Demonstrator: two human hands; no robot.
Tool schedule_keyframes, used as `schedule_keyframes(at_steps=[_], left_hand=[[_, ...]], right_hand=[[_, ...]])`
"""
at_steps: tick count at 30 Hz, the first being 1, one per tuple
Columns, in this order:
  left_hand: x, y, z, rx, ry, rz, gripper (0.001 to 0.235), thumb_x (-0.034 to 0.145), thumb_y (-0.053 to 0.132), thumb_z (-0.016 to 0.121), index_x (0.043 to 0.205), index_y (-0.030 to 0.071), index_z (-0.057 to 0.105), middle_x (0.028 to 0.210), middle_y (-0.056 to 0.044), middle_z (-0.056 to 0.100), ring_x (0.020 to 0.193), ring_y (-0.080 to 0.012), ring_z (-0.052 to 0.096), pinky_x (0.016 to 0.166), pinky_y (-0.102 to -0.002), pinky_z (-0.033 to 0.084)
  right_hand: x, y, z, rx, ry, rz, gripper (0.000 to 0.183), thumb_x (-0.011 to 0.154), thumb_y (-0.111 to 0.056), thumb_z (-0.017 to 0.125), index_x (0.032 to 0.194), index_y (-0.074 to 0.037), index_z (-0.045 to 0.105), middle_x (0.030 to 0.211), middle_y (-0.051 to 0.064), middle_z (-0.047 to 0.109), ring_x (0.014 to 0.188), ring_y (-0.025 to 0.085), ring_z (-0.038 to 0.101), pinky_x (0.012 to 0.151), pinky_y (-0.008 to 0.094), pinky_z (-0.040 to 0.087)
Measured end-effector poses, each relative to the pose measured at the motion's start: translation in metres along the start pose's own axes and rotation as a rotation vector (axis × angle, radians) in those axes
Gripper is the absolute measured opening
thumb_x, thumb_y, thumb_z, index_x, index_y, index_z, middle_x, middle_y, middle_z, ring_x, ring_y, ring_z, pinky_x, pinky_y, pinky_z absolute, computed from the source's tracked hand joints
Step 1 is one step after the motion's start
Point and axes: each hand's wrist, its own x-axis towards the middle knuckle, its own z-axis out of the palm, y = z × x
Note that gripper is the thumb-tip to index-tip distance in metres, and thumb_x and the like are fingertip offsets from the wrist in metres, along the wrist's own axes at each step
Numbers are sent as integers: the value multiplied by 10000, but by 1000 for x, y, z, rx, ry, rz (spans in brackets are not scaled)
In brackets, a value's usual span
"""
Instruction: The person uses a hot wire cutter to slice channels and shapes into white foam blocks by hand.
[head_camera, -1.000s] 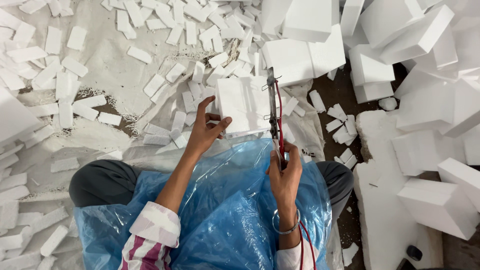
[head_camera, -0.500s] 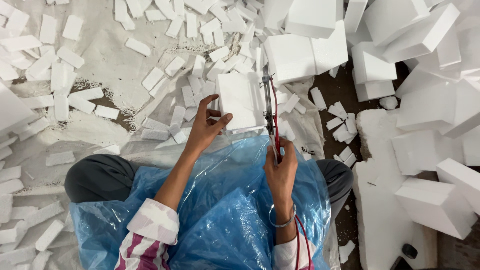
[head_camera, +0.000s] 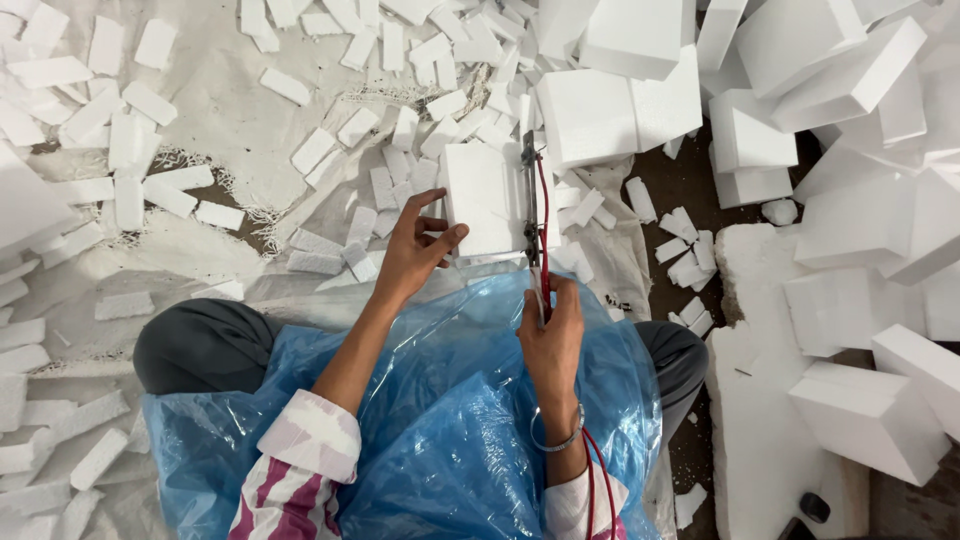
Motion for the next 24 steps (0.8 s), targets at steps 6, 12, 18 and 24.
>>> schedule_keyframes(at_steps=[6, 12, 18, 24], left_hand=[[2, -5, 2, 26, 14, -1, 777, 852, 446, 787, 1475, 101, 477, 980, -155, 718, 755, -166, 742, 554, -284, 618], [2, -8, 4, -40, 20, 27, 767, 849, 423, 813, 1466, 98, 492, 1015, -182, 687, 764, -170, 720, 558, -291, 602], [3, -8, 4, -7, 13, -12, 754, 855, 420, 802, 1464, 113, 482, 1015, -186, 679, 746, -159, 721, 555, -287, 611], [1, -9, 8, -17, 24, 24, 745, 860, 423, 794, 1469, 116, 492, 1025, -180, 652, 745, -164, 711, 557, -291, 608]], right_hand=[[-5, -10, 5, -29, -47, 32, 232, 991, -138, 649, 1126, 22, 550, 758, 118, 611, 494, 144, 600, 460, 311, 490], [-9, -16, 7, -2, -58, -47, 219, 991, -131, 658, 1099, 23, 546, 758, 109, 586, 484, 137, 559, 453, 311, 470], [-11, -16, 12, -71, -53, -87, 207, 981, -108, 659, 1111, 19, 561, 799, 134, 617, 547, 191, 591, 500, 345, 490], [-15, -15, 16, -137, -58, -150, 224, 988, -107, 636, 1148, 27, 553, 970, 180, 633, 702, 274, 645, 598, 396, 518]])
